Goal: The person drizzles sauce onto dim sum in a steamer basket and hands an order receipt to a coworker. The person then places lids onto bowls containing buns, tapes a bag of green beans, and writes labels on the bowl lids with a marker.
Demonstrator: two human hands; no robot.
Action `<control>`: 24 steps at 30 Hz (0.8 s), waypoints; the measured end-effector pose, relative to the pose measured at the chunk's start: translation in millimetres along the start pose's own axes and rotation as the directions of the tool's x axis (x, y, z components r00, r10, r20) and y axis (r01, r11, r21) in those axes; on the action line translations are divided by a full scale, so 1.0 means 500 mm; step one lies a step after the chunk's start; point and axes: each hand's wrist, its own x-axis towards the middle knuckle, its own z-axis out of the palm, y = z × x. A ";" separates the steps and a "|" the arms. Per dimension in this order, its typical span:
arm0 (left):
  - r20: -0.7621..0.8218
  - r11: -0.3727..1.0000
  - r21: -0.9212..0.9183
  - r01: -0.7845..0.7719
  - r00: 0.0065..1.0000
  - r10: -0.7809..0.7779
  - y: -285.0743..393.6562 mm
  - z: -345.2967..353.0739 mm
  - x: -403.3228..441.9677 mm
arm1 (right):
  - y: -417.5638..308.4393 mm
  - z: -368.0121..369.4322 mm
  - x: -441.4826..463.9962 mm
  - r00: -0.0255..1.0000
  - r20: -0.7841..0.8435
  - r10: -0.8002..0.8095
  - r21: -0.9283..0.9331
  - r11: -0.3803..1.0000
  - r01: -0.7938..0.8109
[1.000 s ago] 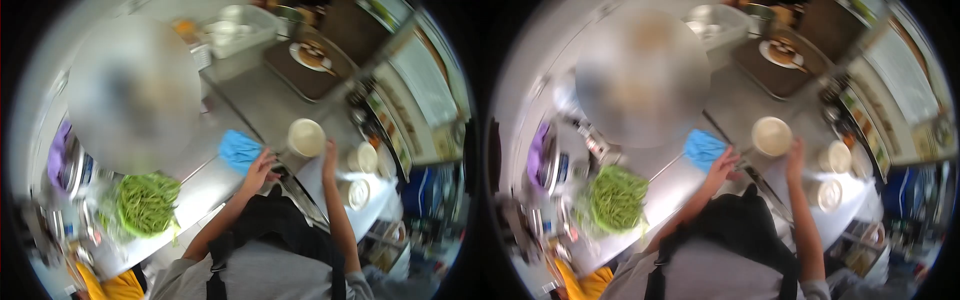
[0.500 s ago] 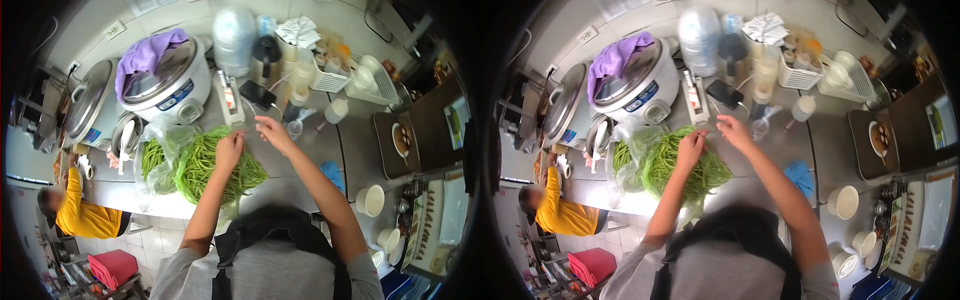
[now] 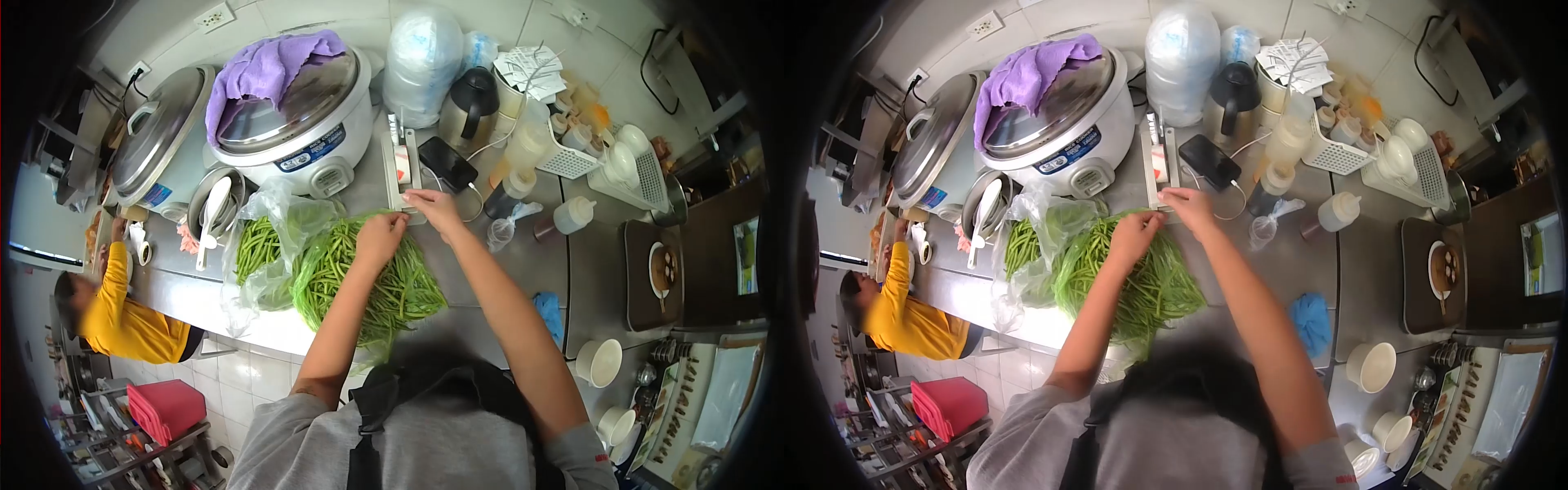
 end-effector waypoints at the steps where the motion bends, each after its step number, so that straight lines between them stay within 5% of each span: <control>1: -0.029 1.000 -0.003 -0.011 1.000 0.011 -0.005 -0.001 0.001 | 0.002 0.007 0.001 1.000 -0.022 0.007 0.114 0.993 -0.005; 4: 0.037 0.998 -0.056 0.019 0.999 -0.017 -0.014 -0.011 0.007 | -0.049 0.025 -0.058 0.987 -0.067 0.148 0.152 0.979 -0.136; 7: 0.174 0.933 -0.321 0.164 0.978 -0.112 -0.057 0.009 0.029 | -0.070 0.031 -0.152 0.997 -0.004 0.074 0.277 0.958 -0.070; 10: 0.172 0.773 -0.576 0.267 0.964 -0.204 -0.058 0.023 0.038 | -0.057 0.015 -0.251 0.998 0.000 0.062 0.095 0.994 -0.062; 14: 0.077 0.795 -0.485 0.364 0.923 -0.376 -0.013 0.013 0.037 | -0.042 0.007 -0.379 0.992 0.084 0.091 0.080 0.992 -0.097; 20: -0.032 0.924 -0.334 0.184 0.978 -0.206 -0.039 0.046 0.035 | -0.017 -0.001 -0.463 0.998 0.039 0.052 0.138 0.989 -0.057; 24: -0.139 0.981 -0.067 0.184 0.971 -0.192 -0.020 0.041 0.033 | -0.018 0.002 -0.456 0.996 -0.004 0.092 0.109 0.990 -0.091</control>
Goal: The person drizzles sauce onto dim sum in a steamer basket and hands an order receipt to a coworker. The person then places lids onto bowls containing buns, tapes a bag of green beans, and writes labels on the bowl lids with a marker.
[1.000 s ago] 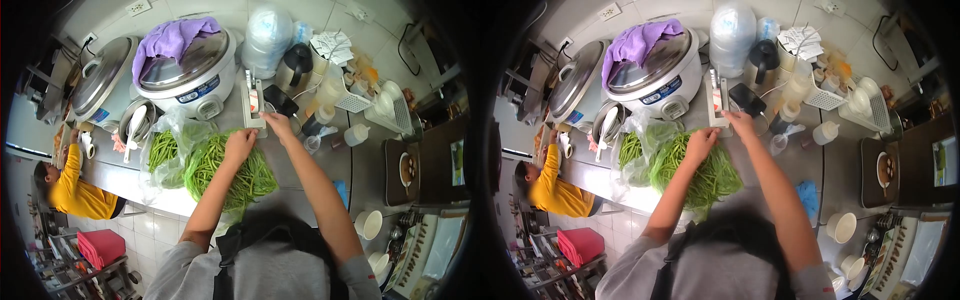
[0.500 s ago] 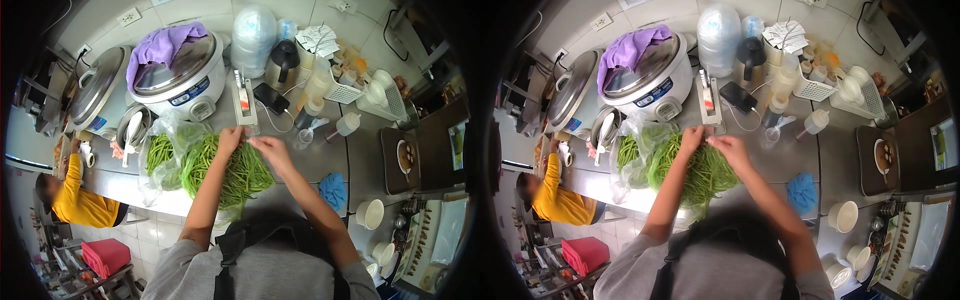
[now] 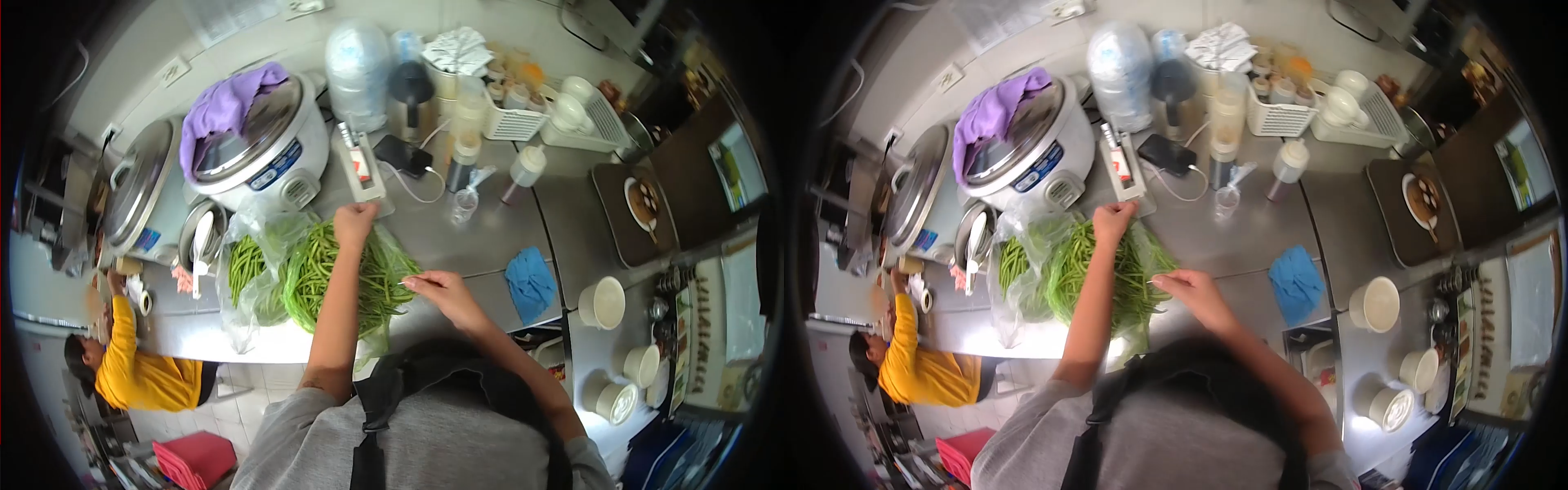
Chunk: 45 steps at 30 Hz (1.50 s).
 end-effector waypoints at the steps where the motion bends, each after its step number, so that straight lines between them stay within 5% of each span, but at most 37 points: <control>1: 0.008 0.995 0.093 -0.024 1.000 0.023 -0.001 -0.005 0.001 | -0.001 0.000 0.002 0.998 -0.009 0.058 0.007 0.998 -0.058; 4: -0.015 0.976 0.205 -0.078 0.996 0.082 -0.064 -0.010 0.024 | 0.049 -0.015 0.009 0.997 -0.035 0.065 -0.044 0.997 -0.067; 8: -0.179 0.829 -0.288 -0.480 0.877 0.446 0.003 -0.040 0.016 | 0.066 -0.063 -0.037 0.964 -0.122 -0.236 -0.093 0.970 0.226; 10: 0.129 0.767 -0.640 -0.044 0.978 0.163 0.152 -0.054 -0.099 | 0.042 -0.112 -0.102 0.937 -0.197 -0.289 -0.232 0.942 0.242; 13: 0.386 0.411 -0.866 0.284 0.903 0.189 0.225 0.034 -0.229 | 0.067 -0.204 -0.235 0.817 -0.379 -0.435 -0.407 0.871 0.275; 16: 0.662 0.390 -0.728 0.564 0.725 0.187 0.305 0.144 -0.427 | 0.096 -0.320 -0.445 0.607 -0.533 -0.589 -0.641 0.750 0.164; 17: 0.755 0.353 -0.650 0.673 0.626 0.196 0.345 0.172 -0.511 | 0.075 -0.346 -0.541 0.622 -0.657 -0.427 -0.543 0.840 0.003; 18: 0.803 0.404 -0.587 0.702 0.444 0.396 0.341 0.225 -0.563 | 0.100 -0.376 -0.620 0.512 -0.704 -0.492 -0.604 0.794 -0.067; 19: 0.841 0.401 -0.534 0.744 0.418 0.344 0.358 0.274 -0.649 | 0.137 -0.402 -0.695 0.393 -0.709 -0.585 -0.680 0.715 -0.163; 20: 0.883 0.394 -0.416 0.820 0.260 0.391 0.379 0.318 -0.724 | 0.142 -0.422 -0.771 0.342 -0.821 -0.458 -0.560 0.765 -0.319; 23: 0.929 0.493 -0.304 0.815 0.139 0.344 0.426 0.435 -0.930 | 0.231 -0.478 -0.944 0.142 -0.890 -0.433 -0.444 0.751 -0.489; 27: 0.956 0.557 -0.259 0.789 0.130 0.262 0.462 0.541 -1.094 | 0.308 -0.540 -1.056 0.019 -0.905 -0.425 -0.345 0.707 -0.618; 31: 0.953 0.554 -0.293 0.779 0.191 0.236 0.462 0.583 -1.159 | 0.359 -0.605 -1.098 0.025 -0.886 -0.464 -0.378 0.689 -0.619; 35: 0.961 0.617 -0.272 0.739 0.244 0.131 0.448 0.615 -1.177 | 0.463 -0.672 -1.106 0.148 -0.948 -0.280 -0.316 0.789 -0.527; 38: 0.965 0.658 -0.234 0.716 0.252 0.070 0.401 0.659 -1.184 | 0.507 -0.666 -1.082 0.139 -0.986 0.089 0.080 0.995 -0.065; 42: 0.971 0.599 -0.204 0.775 0.238 0.023 0.377 0.668 -1.202 | 0.555 -0.635 -1.039 0.136 -0.991 -0.004 -0.002 1.000 0.013; 45: 0.949 0.659 -0.238 0.714 0.314 0.002 0.364 0.681 -1.216 | 0.593 -0.633 -0.997 -0.044 -0.996 -0.080 -0.078 0.996 -0.052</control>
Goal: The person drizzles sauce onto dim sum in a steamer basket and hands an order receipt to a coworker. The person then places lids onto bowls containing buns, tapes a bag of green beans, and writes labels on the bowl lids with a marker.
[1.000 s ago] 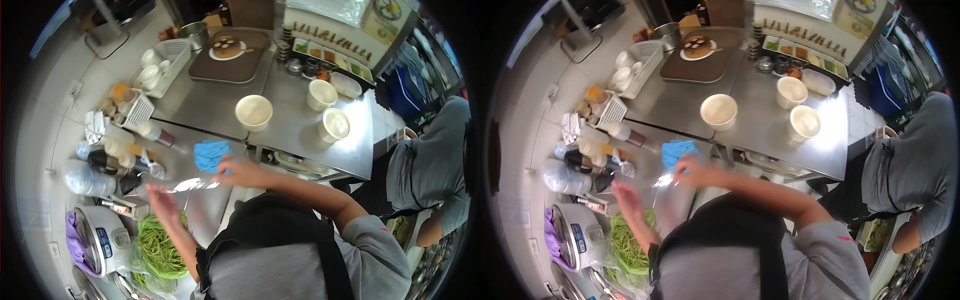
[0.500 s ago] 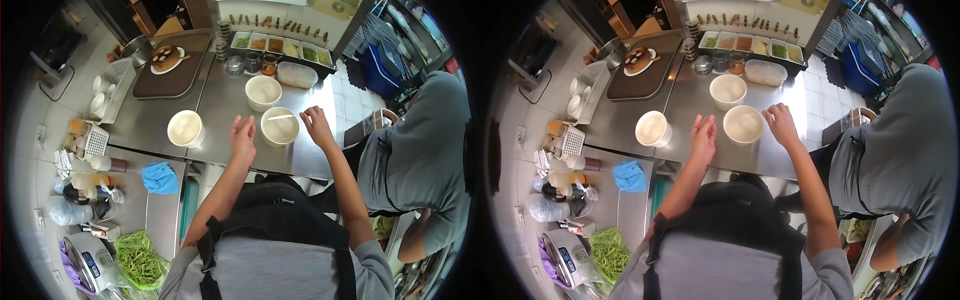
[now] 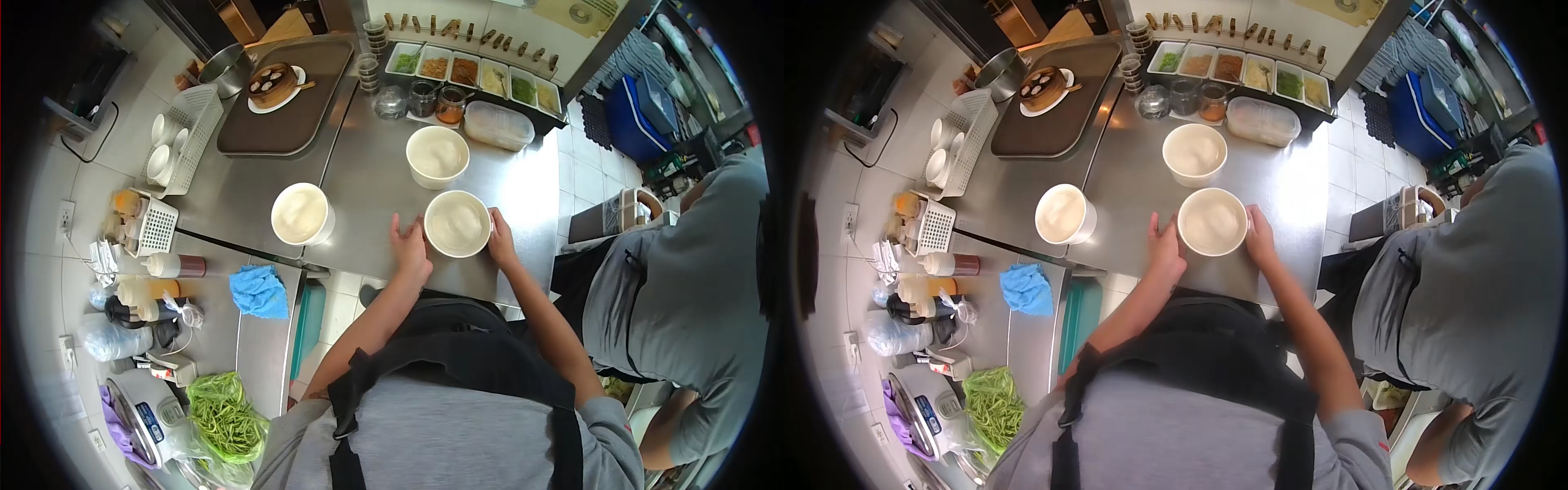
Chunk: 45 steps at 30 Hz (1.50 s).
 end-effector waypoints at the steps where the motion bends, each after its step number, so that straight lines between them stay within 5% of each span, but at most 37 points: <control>1: -0.014 0.999 0.047 -0.019 1.000 0.019 -0.005 0.004 -0.001 | -0.014 0.010 -0.009 0.996 -0.083 -0.025 -0.044 0.999 0.022; 4: -0.008 0.993 0.082 -0.082 0.996 0.083 -0.009 0.017 -0.018 | -0.067 0.048 -0.032 0.952 -0.278 -0.126 -0.162 0.983 0.083; 7: 0.173 0.920 0.192 -0.343 0.934 0.312 -0.029 -0.011 0.009 | -0.096 0.043 -0.039 0.964 -0.182 -0.192 -0.366 0.923 0.115; 10: 0.283 0.805 0.277 -0.524 0.845 0.453 -0.022 -0.035 0.009 | -0.089 0.037 -0.040 0.976 -0.202 -0.075 -0.069 0.996 0.062; 13: 0.281 0.825 0.387 -0.413 0.905 0.321 0.052 -0.057 -0.034 | -0.113 0.014 -0.057 0.953 -0.266 0.146 0.405 0.914 -0.027; 18: 0.559 0.797 0.507 -0.327 0.829 -0.015 0.031 -0.107 -0.057 | -0.179 0.040 -0.112 0.979 -0.047 0.197 0.601 0.788 -0.130; 22: 0.640 0.781 0.532 -0.327 0.759 -0.118 0.010 -0.132 -0.023 | -0.171 0.065 -0.108 0.991 0.034 0.126 0.565 0.816 -0.123; 25: 0.617 0.724 0.591 -0.355 0.777 -0.123 0.046 -0.171 -0.033 | -0.166 0.057 -0.102 0.968 -0.097 0.231 0.347 0.920 -0.184; 29: 0.613 0.733 0.500 -0.462 0.787 0.079 0.155 -0.303 -0.059 | -0.217 0.054 -0.057 0.941 -0.338 -0.012 -0.045 0.999 -0.003; 31: 0.578 0.703 0.514 -0.492 0.804 0.140 0.239 -0.396 -0.098 | -0.355 0.141 -0.064 0.905 -0.367 -0.215 0.005 0.973 0.233; 33: 0.519 0.676 0.530 -0.512 0.826 0.218 0.340 -0.498 -0.133 | -0.444 0.270 -0.067 0.903 -0.215 -0.373 0.120 0.907 0.403; 35: 0.412 0.666 0.551 -0.502 0.858 0.306 0.416 -0.624 -0.180 | -0.520 0.430 -0.109 0.896 0.145 -0.419 0.270 0.888 0.371; 38: 0.076 0.638 0.590 -0.494 0.821 0.566 0.522 -0.788 -0.238 | -0.624 0.697 -0.276 0.675 0.582 -0.454 0.384 0.885 0.264; 39: -0.030 0.640 0.594 -0.487 0.782 0.622 0.555 -0.829 -0.256 | -0.642 0.774 -0.340 0.519 0.678 -0.520 0.421 0.854 0.306; 42: -0.291 0.647 0.567 -0.510 0.611 0.736 0.634 -0.928 -0.297 | -0.693 0.958 -0.497 0.139 0.863 -0.485 0.445 0.861 0.246; 45: -0.420 0.719 0.425 -0.549 0.584 0.694 0.687 -1.016 -0.320 | -0.707 1.135 -0.575 -0.020 0.925 -0.380 0.378 0.912 0.160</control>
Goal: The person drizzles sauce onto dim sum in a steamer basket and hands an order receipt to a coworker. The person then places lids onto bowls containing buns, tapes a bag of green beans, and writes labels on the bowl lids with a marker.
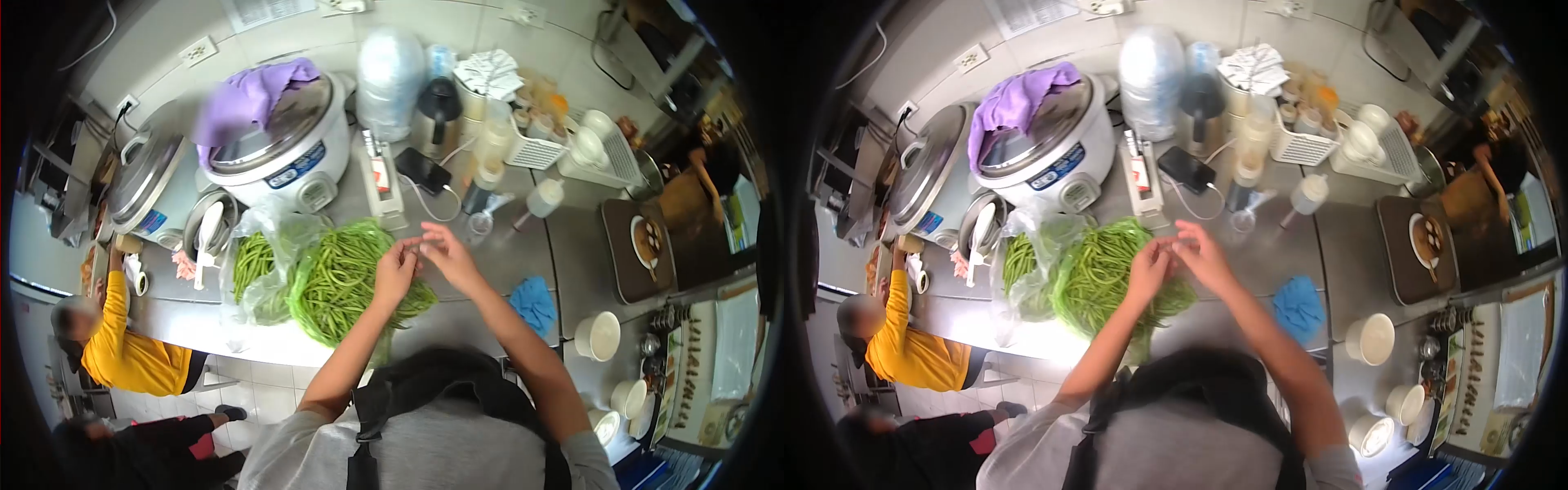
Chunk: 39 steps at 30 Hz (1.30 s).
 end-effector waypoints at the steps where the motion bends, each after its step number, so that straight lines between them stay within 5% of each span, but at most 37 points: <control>1: -0.024 0.999 0.034 -0.004 1.000 0.005 0.006 -0.024 0.017 | 0.021 0.016 0.058 1.000 0.005 0.024 -0.033 0.999 -0.024; 5: -0.079 0.994 0.109 0.024 0.997 -0.016 0.041 -0.081 0.075 | 0.077 0.064 0.222 0.968 -0.041 0.248 -0.117 0.961 -0.251; 9: -0.076 0.963 0.264 0.051 0.997 -0.032 0.016 -0.101 0.122 | 0.015 0.085 0.257 0.921 0.069 0.384 0.203 0.898 -0.390; 12: -0.120 0.938 0.344 0.051 0.993 -0.010 0.014 -0.105 0.137 | -0.014 0.095 0.249 0.940 -0.041 0.338 0.250 0.915 -0.318; 16: -0.142 0.901 0.429 0.060 0.990 0.002 -0.008 -0.118 0.161 | -0.061 0.076 0.157 0.972 0.002 0.234 0.216 0.949 -0.229; 20: -0.180 0.988 0.055 0.146 0.975 -0.133 -0.040 -0.118 0.185 | -0.076 0.047 -0.001 0.979 0.015 0.204 0.027 0.978 -0.205; 24: -0.232 0.969 0.130 0.212 0.956 -0.179 -0.004 -0.112 0.181 | -0.091 0.044 -0.132 0.986 -0.018 0.164 -0.024 0.986 -0.164; 30: -0.212 0.940 0.324 0.105 0.977 -0.036 -0.004 -0.104 0.166 | -0.067 0.037 -0.221 0.987 -0.034 0.159 -0.048 0.986 -0.160; 32: -0.230 0.889 0.454 0.059 0.972 0.053 -0.020 -0.110 0.173 | -0.061 0.037 -0.232 0.975 -0.043 0.217 0.075 0.974 -0.213; 36: -0.206 0.604 0.797 -0.030 0.925 0.318 -0.042 -0.111 0.181 | 0.015 0.027 -0.227 0.957 -0.017 0.291 0.205 0.937 -0.282; 38: -0.141 0.626 0.778 -0.049 0.958 0.249 -0.046 -0.141 0.170 | -0.004 0.009 -0.232 0.927 0.025 0.373 0.180 0.911 -0.372; 39: -0.117 0.609 0.791 -0.063 0.961 0.251 -0.051 -0.159 0.169 | 0.025 0.011 -0.237 0.958 0.009 0.288 0.171 0.943 -0.286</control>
